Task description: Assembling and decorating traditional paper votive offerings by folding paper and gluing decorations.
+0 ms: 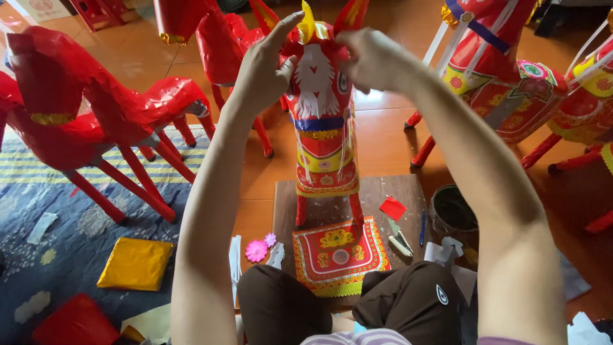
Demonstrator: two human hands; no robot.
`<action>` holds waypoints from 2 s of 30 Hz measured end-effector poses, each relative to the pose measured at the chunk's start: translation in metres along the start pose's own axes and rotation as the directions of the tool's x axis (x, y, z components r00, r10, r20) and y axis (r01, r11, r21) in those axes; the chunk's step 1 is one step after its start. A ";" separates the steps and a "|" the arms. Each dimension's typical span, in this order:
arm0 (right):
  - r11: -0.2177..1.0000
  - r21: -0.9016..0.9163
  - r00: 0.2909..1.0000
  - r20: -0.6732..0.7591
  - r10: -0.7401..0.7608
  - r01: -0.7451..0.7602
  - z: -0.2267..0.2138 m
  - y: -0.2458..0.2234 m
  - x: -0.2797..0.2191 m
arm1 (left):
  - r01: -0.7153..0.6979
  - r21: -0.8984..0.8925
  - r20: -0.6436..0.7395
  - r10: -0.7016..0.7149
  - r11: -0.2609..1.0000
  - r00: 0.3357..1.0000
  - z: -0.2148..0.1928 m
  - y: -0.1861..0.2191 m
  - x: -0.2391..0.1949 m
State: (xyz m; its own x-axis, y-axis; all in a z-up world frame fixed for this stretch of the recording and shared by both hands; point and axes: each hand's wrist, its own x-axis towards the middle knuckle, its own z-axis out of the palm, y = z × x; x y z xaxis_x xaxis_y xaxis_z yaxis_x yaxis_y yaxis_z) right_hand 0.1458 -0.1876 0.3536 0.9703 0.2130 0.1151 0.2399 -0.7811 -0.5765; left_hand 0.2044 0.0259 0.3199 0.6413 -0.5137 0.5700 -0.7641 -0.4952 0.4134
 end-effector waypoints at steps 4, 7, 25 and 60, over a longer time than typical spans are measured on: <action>0.909 0.414 0.994 0.108 -0.003 -0.042 -0.010 0.011 0.002 | -0.037 0.007 0.008 0.037 0.999 0.999 -0.001 -0.002 0.000; 0.848 -0.526 0.997 0.055 -0.045 0.067 -0.003 0.012 -0.002 | -0.036 0.006 0.010 0.036 0.999 0.999 -0.001 -0.003 -0.003; 0.981 -0.143 0.989 0.043 0.138 -0.131 -0.007 -0.014 -0.012 | -0.056 0.002 0.010 0.056 0.998 0.998 0.017 -0.006 0.005; 0.996 -0.006 0.991 -0.108 -0.085 0.085 -0.001 0.005 -0.007 | -0.001 0.478 -0.359 0.196 0.878 0.913 0.081 -0.003 0.069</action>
State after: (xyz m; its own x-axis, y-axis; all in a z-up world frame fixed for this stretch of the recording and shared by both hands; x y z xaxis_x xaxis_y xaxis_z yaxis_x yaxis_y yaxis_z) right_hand 0.1408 -0.1936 0.3502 0.9443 0.2139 0.2502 0.3214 -0.7636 -0.5600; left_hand 0.2569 -0.0644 0.3005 0.4104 -0.3147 0.8559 -0.6384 -0.7693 0.0232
